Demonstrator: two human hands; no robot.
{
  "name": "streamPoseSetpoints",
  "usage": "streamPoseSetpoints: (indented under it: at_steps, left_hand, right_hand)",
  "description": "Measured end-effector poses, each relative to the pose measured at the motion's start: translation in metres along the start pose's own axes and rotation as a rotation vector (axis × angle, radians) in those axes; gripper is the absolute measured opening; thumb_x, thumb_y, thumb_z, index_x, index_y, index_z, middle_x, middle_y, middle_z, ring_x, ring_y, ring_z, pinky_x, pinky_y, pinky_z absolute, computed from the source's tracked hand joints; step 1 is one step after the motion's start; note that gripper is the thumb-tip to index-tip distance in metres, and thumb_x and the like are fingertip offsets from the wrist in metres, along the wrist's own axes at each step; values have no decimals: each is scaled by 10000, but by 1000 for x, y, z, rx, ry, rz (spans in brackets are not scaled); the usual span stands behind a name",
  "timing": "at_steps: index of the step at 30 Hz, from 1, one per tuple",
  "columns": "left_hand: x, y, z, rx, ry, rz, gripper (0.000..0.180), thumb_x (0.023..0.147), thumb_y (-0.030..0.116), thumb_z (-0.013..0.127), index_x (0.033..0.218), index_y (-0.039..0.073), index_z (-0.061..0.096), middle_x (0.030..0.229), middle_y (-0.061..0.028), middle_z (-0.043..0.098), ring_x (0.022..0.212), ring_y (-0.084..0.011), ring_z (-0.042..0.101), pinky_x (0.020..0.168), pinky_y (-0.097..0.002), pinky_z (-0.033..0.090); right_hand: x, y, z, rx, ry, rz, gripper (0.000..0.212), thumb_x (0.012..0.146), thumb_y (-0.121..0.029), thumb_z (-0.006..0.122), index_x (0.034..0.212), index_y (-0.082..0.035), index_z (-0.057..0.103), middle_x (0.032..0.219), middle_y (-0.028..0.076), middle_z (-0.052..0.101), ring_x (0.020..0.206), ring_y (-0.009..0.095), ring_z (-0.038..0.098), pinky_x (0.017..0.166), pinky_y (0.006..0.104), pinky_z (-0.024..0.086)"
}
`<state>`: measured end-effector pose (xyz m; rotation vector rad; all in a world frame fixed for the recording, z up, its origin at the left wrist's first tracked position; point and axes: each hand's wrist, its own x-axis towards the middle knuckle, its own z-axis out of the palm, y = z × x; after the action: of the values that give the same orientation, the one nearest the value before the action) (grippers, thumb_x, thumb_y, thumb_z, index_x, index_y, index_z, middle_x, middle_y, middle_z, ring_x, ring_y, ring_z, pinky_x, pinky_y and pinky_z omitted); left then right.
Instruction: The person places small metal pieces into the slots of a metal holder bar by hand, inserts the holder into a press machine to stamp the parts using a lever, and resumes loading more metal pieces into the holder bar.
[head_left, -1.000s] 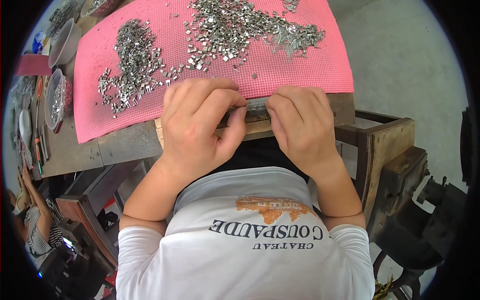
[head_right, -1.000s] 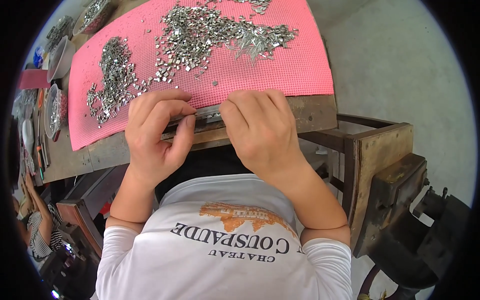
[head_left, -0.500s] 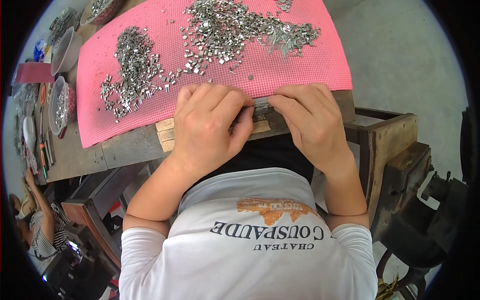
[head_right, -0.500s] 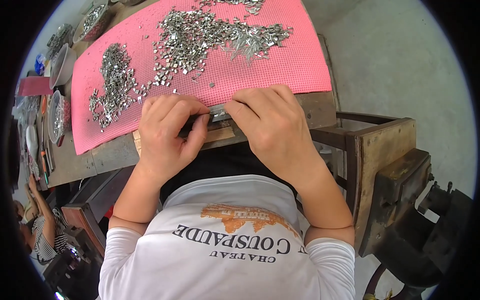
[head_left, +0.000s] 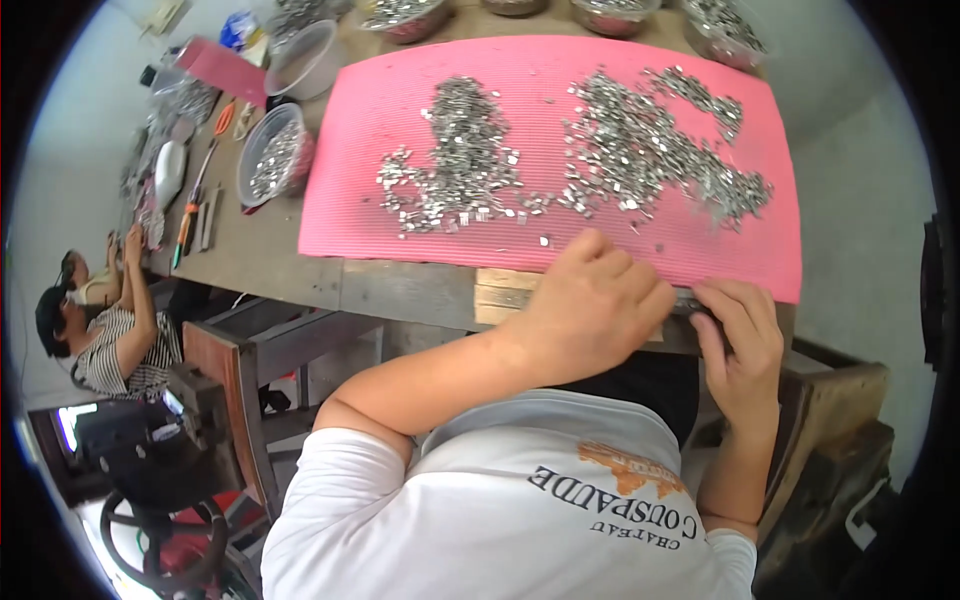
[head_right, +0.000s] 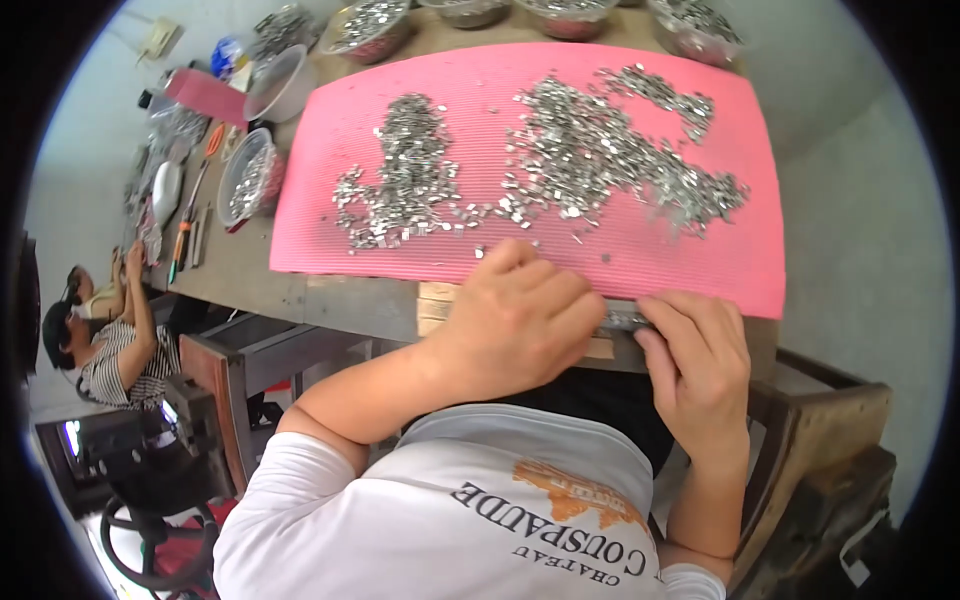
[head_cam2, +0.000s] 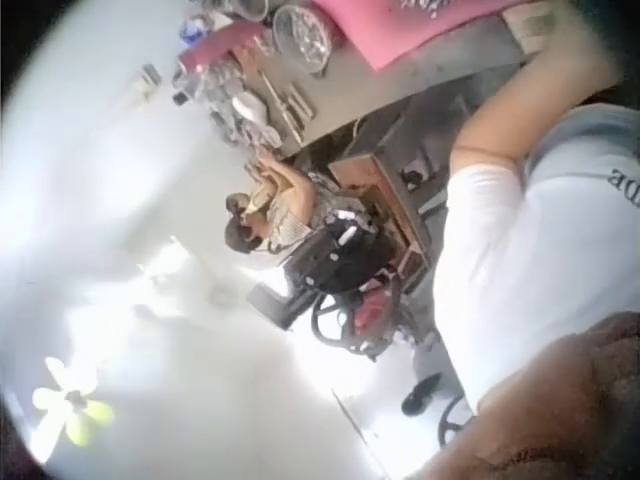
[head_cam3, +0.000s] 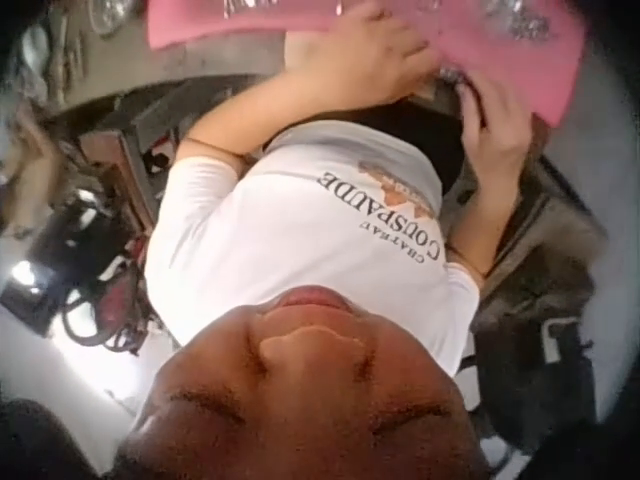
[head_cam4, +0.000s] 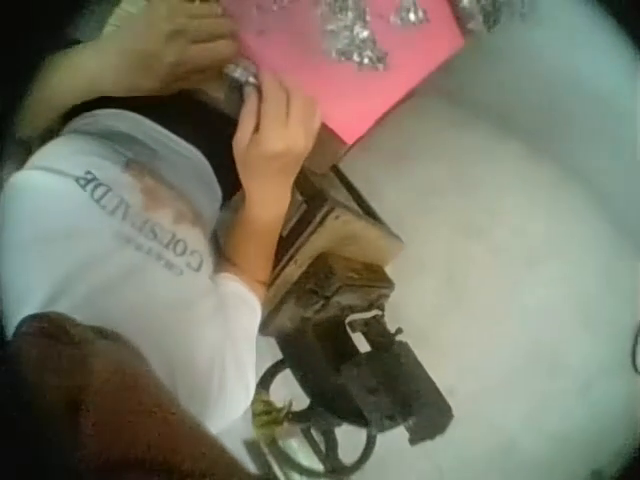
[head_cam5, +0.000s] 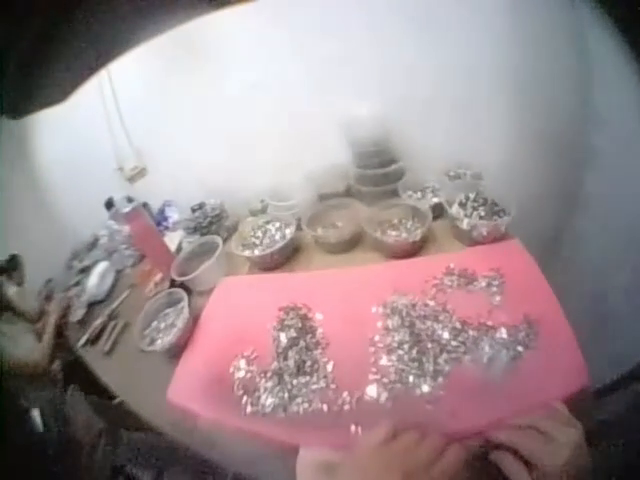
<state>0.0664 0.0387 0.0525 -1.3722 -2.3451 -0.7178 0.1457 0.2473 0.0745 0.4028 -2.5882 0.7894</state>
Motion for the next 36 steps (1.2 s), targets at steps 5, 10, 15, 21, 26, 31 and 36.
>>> streamPoseSetpoints:
  at_steps: [5,10,15,21,26,31,36]
  left_hand:
    - [-2,7,2,21,68,-14,186,712,169,719,824,105,584,759,-13,495,696,-188,544,729,-355,422]
    - [-6,7,2,61,62,-44,206,740,181,737,918,102,668,825,-11,571,747,-187,595,732,-351,434]
    - [-14,-22,-32,-11,243,-214,228,780,157,812,999,122,757,997,-43,718,879,-234,691,785,-368,510]
    - [-71,-80,-76,274,277,-449,139,753,114,827,871,89,759,970,-60,716,918,-290,667,803,-428,514]
    - [-94,-80,-94,382,147,-484,156,776,95,827,930,104,801,982,-59,729,977,-293,658,856,-412,524]
    - [-94,-85,-93,346,118,-448,156,781,81,816,933,92,784,978,-48,724,1004,-303,650,889,-420,506]
    - [-90,-83,-98,321,75,-470,148,780,60,807,905,59,727,978,-60,709,1034,-318,638,907,-433,494]
  right_hand:
    - [-1,5,4,8,3,10,311,779,45,761,1082,6,705,1014,139,686,920,334,643,824,420,500]
    - [2,8,6,2,5,-16,311,792,41,752,1098,5,703,1023,145,687,936,341,643,838,418,499]
    - [-4,14,-2,-37,38,-2,308,802,34,745,1106,6,705,1038,154,689,948,352,644,866,424,492]
    - [-10,15,-5,-167,83,65,289,805,29,744,1090,-5,714,1016,155,697,938,352,650,880,430,483]
    - [11,11,15,-168,194,55,229,833,21,738,1055,-30,720,962,125,706,908,319,664,857,412,475]
    - [11,12,12,-193,248,182,147,877,3,718,1015,-47,716,940,94,716,881,291,669,844,400,478]
    - [10,20,16,-162,237,210,108,867,-41,730,973,-63,731,920,96,704,883,309,661,829,412,479]
